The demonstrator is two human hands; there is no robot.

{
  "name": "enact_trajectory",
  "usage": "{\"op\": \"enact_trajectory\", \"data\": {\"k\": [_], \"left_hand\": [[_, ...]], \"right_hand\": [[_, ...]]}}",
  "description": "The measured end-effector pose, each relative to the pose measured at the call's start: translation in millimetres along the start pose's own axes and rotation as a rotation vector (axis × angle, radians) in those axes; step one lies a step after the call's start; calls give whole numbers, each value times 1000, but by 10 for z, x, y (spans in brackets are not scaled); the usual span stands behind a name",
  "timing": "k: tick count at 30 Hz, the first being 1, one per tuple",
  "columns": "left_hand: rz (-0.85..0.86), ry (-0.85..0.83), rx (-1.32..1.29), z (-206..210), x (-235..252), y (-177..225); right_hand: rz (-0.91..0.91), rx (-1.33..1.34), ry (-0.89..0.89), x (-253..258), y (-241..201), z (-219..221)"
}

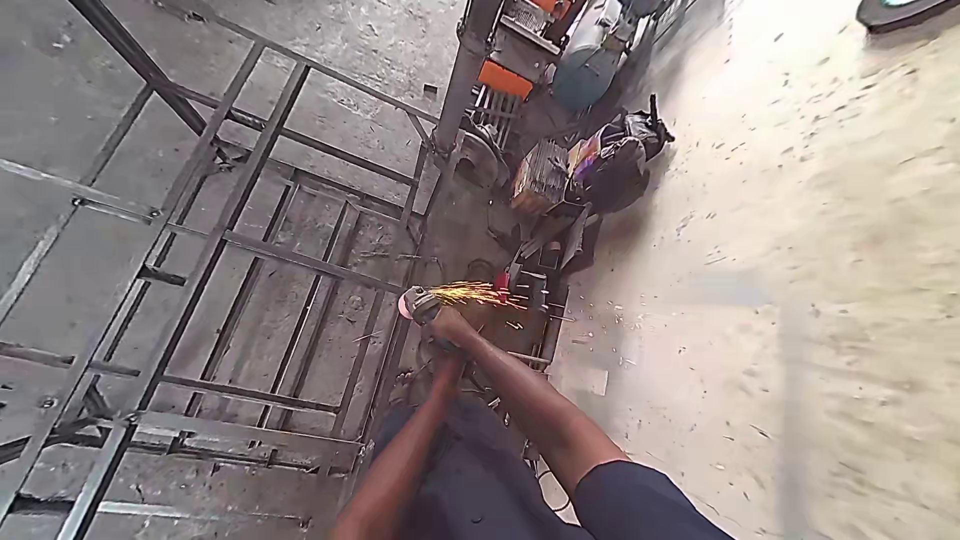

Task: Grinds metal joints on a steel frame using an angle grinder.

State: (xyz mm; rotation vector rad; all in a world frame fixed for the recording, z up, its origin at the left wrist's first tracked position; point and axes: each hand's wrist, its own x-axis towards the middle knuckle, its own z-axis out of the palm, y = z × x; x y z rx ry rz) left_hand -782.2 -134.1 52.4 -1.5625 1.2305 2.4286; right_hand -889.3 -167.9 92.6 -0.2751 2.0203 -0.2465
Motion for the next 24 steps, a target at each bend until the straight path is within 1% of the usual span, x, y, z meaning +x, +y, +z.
{"op": "enact_trajectory", "data": {"k": [3,5,7,8,9,11,12,14,16,19,21,22,24], "left_hand": [[-11,72,-7,62,-105,11],[-21,90,-23,120,-82,1],[-27,52,-17,143,32,-49],[-36,49,-21,168,92,-65],[-29,56,-40,198,124,-91],[46,80,-151,297,73,-158],[84,87,-215,366,41,-163],[84,102,-235,472,54,-103],[57,67,-207,515,183,-44],[45,-20,-352,611,380,-39],[30,-10,-455,692,394,-77],[55,9,-514,742,384,-116],[79,-12,-595,805,371,-214]], "right_hand": [[-36,-7,-81,-227,-77,-105],[-78,-5,-48,-129,26,-97],[-64,2,-15,-92,42,-145],[-46,-48,20,-35,45,-149],[-12,-100,6,-43,-9,-192],[7,-206,-38,-18,1,-203],[-24,-249,-26,80,96,-161],[-52,-277,-15,146,122,-217],[-12,-268,29,199,35,-322],[-25,-302,148,440,92,-345],[-23,-361,129,410,58,-376],[-14,-393,95,331,18,-398],[-8,-431,60,269,50,-405]]}}
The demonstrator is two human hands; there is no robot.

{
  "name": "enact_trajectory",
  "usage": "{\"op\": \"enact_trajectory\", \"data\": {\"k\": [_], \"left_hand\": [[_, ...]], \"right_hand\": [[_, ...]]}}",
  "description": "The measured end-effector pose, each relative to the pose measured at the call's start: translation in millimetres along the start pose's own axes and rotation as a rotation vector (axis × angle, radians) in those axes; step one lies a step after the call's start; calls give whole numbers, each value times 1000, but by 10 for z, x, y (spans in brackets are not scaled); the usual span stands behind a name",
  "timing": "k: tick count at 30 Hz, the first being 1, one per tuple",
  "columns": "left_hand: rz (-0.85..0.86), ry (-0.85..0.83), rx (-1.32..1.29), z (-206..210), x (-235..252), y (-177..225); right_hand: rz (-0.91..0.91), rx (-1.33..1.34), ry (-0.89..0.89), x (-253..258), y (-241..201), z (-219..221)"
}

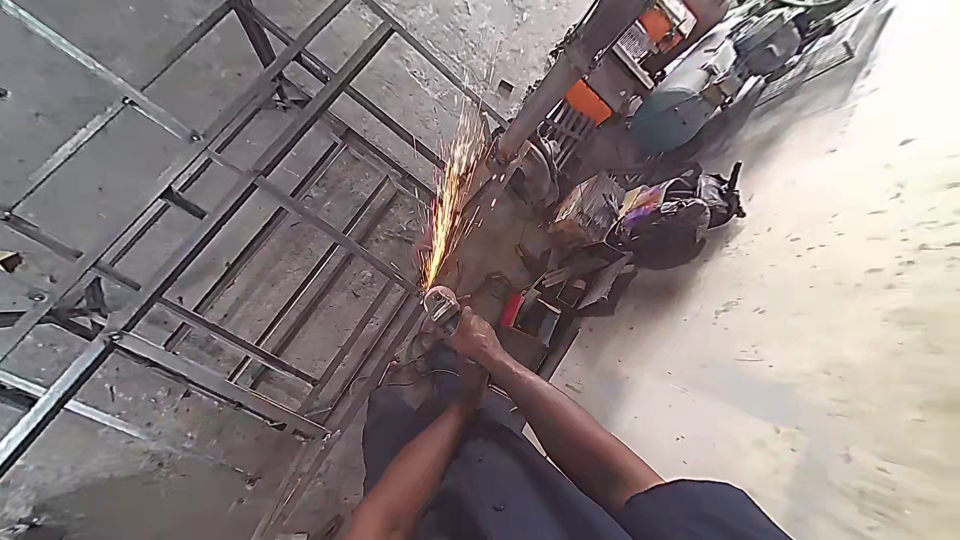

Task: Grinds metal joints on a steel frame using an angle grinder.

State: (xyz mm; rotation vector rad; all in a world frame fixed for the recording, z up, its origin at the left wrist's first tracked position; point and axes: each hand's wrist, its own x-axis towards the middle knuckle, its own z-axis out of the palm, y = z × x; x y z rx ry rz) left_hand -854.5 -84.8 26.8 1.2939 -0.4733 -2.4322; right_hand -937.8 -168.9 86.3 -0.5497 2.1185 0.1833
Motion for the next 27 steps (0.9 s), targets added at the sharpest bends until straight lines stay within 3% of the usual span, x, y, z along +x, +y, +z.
{"op": "enact_trajectory", "data": {"k": [6,11,16,19,24,27], "left_hand": [[4,-28,97,-29,61,70],[49,1,95,-55,16,64],[13,77,386,184,270,204],[36,47,366,335,434,155],[155,195,245,523,400,-86],[187,257,355,682,552,-75]], "right_hand": [[-1,79,59,72,33,7],[-13,147,-82,-350,-109,-244],[-65,335,-18,281,290,-243],[-79,340,3,570,433,-300],[-198,148,-173,470,403,-548],[-211,187,-250,478,412,-920]]}}
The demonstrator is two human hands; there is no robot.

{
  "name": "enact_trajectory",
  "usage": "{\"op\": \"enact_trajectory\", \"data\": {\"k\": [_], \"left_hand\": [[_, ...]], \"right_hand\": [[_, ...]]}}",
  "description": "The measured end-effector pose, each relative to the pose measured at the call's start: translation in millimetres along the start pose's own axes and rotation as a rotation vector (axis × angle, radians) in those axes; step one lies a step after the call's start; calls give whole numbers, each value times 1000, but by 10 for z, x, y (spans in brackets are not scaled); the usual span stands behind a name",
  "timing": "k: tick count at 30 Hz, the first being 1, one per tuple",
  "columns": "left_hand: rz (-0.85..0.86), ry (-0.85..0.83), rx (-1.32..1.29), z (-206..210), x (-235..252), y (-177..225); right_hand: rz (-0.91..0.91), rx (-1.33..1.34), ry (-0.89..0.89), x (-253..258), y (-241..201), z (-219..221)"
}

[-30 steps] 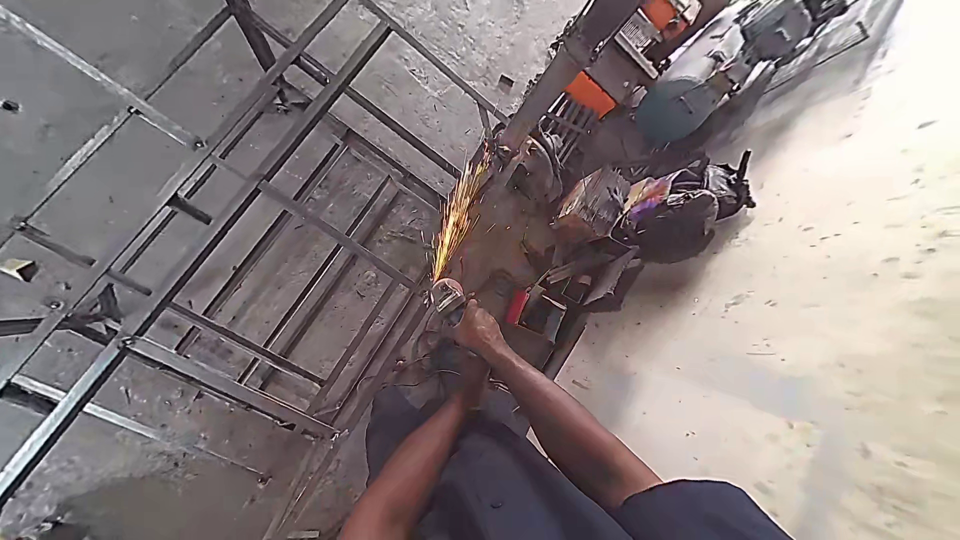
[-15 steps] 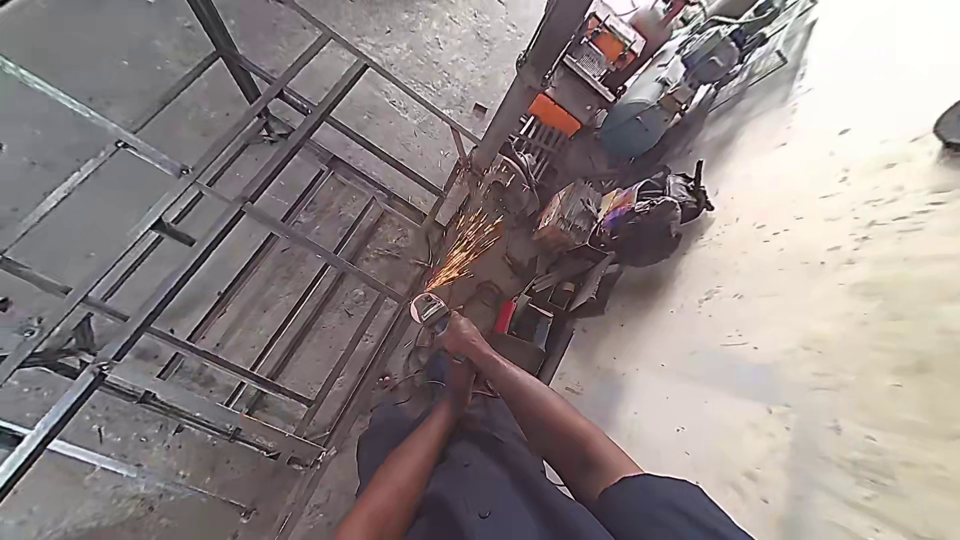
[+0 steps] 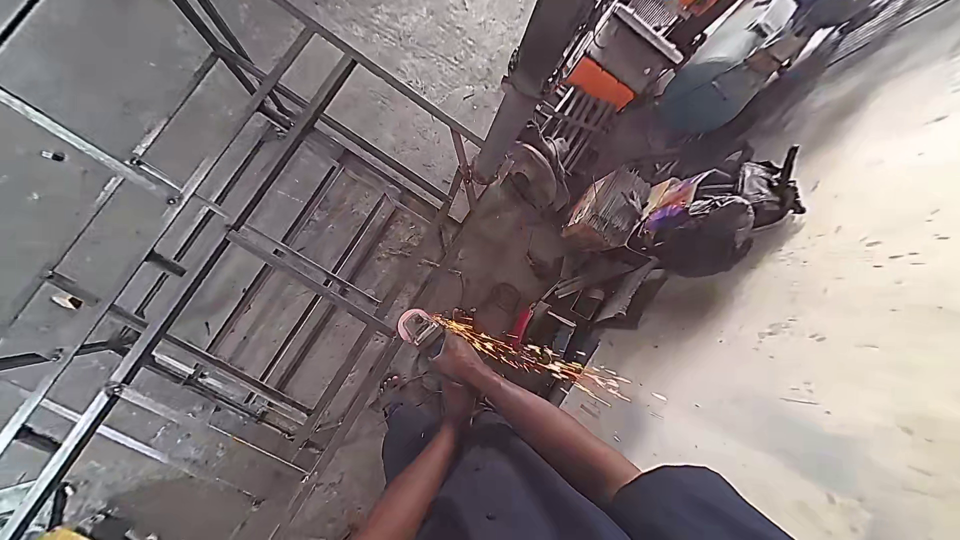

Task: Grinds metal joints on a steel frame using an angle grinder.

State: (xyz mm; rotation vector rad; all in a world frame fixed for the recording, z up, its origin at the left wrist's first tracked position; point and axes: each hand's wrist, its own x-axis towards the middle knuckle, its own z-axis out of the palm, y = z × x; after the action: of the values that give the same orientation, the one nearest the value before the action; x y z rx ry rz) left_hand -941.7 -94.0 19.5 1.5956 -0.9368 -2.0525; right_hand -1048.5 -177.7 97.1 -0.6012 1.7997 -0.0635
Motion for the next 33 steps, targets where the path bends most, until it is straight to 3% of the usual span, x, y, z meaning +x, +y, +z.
{"op": "enact_trajectory", "data": {"k": [3,7,14,18,21,26,28,31,33], "left_hand": [[-110,12,125,238,168,130],[-116,-46,16,764,475,310],[-114,-170,162,1820,1293,735],[-136,-253,193,2316,1707,1051],[-173,-232,160,2392,1744,1031],[-109,-62,48,2357,1500,671],[-120,-50,55,2456,1494,725],[-132,-120,221,2604,1674,925],[-139,-143,228,2634,1769,987]], "right_hand": [[8,31,10,118,68,-298],[32,44,28,234,103,-918],[53,216,242,1006,619,-1929],[162,253,215,792,352,-2752],[121,215,203,767,348,-2871],[30,131,76,648,426,-2794],[11,107,83,836,545,-2776],[-11,185,259,1537,863,-2644],[30,210,294,1732,894,-2668]]}}
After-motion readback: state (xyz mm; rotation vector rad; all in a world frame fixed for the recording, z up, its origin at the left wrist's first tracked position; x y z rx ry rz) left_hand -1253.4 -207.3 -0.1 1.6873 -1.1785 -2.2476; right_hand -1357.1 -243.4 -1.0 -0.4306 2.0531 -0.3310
